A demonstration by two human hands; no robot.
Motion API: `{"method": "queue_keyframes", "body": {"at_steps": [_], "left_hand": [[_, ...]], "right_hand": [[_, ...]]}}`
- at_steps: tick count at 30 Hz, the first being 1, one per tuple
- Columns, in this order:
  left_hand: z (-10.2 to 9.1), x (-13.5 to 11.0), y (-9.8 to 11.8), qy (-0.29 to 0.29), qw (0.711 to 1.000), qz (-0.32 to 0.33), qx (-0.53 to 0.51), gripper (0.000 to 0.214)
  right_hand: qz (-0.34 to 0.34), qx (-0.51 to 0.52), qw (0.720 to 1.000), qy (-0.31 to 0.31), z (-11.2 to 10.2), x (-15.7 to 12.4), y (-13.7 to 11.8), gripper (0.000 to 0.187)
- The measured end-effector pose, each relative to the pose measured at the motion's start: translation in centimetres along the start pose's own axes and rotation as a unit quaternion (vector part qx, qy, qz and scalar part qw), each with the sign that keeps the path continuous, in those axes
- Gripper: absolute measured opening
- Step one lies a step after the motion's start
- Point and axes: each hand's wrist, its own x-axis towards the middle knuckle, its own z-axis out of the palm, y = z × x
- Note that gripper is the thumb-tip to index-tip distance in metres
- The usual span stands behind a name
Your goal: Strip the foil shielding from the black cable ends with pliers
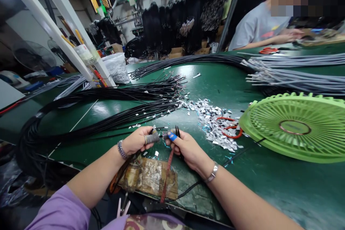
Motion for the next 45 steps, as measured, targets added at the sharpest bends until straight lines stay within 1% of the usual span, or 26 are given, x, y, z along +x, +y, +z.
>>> {"method": "queue_keyframes", "body": {"at_steps": [9, 18, 22, 27, 40, 45], "left_hand": [[-0.18, 0.0, -0.03, -0.002, 1.0, 0.006, -0.021, 0.038], [-0.04, -0.03, 0.28, -0.011, 0.999, 0.003, -0.041, 0.043], [0.12, -0.14, 0.49, -0.015, 0.999, -0.009, -0.038, 0.046], [0.16, -0.06, 0.45, -0.017, 0.999, -0.019, -0.039, 0.044], [0.09, -0.08, 0.51, -0.015, 0.999, -0.019, -0.046, 0.048], [0.19, -0.06, 0.56, -0.015, 0.999, -0.02, -0.048, 0.052]], "right_hand": [[0.001, 0.0, 1.0, -0.006, -0.11, 0.02, 0.32, 0.054], [0.006, 0.021, 0.999, -0.036, -0.07, 0.0, 0.17, 0.05], [0.009, 0.02, 0.999, -0.03, -0.11, 0.05, 0.22, 0.049], [0.007, 0.024, 0.999, -0.023, -0.06, 0.17, 0.28, 0.051], [-0.003, 0.011, 0.999, -0.041, 0.12, -0.09, 0.1, 0.05], [0.009, -0.001, 0.999, -0.042, 0.14, -0.04, 0.18, 0.053]]}}
